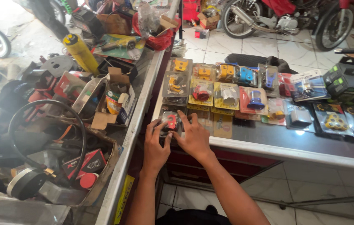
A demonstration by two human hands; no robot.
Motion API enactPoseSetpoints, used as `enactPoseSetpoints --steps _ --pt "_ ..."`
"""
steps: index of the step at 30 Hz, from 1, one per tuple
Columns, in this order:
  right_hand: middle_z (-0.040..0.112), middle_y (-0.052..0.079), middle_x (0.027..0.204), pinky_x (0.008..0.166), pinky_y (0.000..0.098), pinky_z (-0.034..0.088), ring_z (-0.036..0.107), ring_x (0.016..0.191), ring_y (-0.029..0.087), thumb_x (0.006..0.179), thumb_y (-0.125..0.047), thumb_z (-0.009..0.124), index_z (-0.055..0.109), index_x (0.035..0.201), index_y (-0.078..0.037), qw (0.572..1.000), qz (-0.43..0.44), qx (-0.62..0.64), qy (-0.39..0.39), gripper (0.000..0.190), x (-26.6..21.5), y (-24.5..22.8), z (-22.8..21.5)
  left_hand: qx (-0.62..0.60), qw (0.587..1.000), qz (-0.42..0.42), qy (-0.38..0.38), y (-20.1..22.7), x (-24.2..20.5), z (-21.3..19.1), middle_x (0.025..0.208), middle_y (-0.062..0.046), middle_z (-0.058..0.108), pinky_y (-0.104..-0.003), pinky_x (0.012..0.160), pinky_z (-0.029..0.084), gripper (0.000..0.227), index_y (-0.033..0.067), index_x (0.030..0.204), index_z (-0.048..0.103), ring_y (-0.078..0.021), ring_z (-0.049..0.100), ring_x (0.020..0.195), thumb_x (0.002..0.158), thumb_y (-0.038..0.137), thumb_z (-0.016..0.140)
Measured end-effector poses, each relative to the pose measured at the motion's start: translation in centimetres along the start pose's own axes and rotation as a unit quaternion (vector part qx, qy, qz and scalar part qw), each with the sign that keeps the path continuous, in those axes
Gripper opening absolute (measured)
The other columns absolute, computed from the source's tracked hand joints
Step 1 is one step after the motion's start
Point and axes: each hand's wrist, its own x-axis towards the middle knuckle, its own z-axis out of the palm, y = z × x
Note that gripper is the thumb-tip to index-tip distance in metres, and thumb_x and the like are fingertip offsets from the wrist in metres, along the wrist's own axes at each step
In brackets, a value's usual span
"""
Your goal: The person moves various packaged motorcycle parts and accessories on a glass display counter and picks up a packaged item to place it on a wall rack.
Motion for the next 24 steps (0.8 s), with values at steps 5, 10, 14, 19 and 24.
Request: enactPoseSetpoints --steps 5,10,14,19,24 --pt "0.056 0.015 0.125 0.075 0.049 0.056 0.067 0.101 0.041 0.084 -0.036 0.076 0.05 0.148 -0.019 0.995 -0.014 0.078 0.057 0.071 -2.0 0.0 -0.4 0.077 0.994 0.06 0.054 1.3 -1.4 0.7 0.136 -0.021 0.057 -0.051 0.107 0.043 0.039 0.001 0.123 0.064 -0.0417 0.054 0.128 0.086 0.009 0.075" --pt "0.056 0.017 0.126 0.085 0.0475 0.056 0.064 0.11 0.042 0.089 -0.024 0.076 0.053 0.144 -0.012 0.978 -0.008 0.18 0.108 0.062 -6.2 0.3 -1.5 0.068 0.989 0.081 0.102 2.8 -2.8 2.4 0.127 -0.019 0.062 -0.051 0.103 0.047 0.03 0.0022 0.116 0.066 -0.0391 0.058 0.122 0.087 0.004 0.072" --pt "0.058 0.016 0.126 0.084 0.0442 0.057 0.067 0.107 0.037 0.089 -0.022 0.074 0.061 0.133 -0.01 0.975 0.081 0.157 0.138 0.048 -9.9 2.5 -3.4 -0.028 0.997 0.071 0.032 4.8 -4.2 5.4 0.118 -0.017 0.067 -0.045 0.097 0.053 0.022 0.0025 0.111 0.068 -0.0346 0.063 0.113 0.089 0.002 0.072" --pt "0.06 0.016 0.125 0.088 0.0438 0.056 0.066 0.108 0.037 0.086 -0.017 0.075 0.066 0.129 -0.008 0.96 0.148 0.112 0.211 0.045 -14.9 7.0 -7.4 -0.091 0.982 0.104 -0.13 8.9 -5.9 10.0 0.122 -0.018 0.067 -0.045 0.099 0.053 0.028 0.002 0.115 0.068 -0.0366 0.063 0.118 0.087 0.002 0.071" --pt "0.061 0.014 0.128 0.091 0.0435 0.055 0.065 0.113 0.035 0.085 -0.016 0.076 0.068 0.127 -0.008 0.95 0.189 0.086 0.233 0.044 -20.1 11.9 -11.7 -0.089 0.945 0.166 -0.269 13.7 -7.2 14.9 0.132 -0.019 0.063 -0.049 0.104 0.046 0.039 0.0026 0.123 0.065 -0.0395 0.057 0.126 0.085 0.008 0.073"
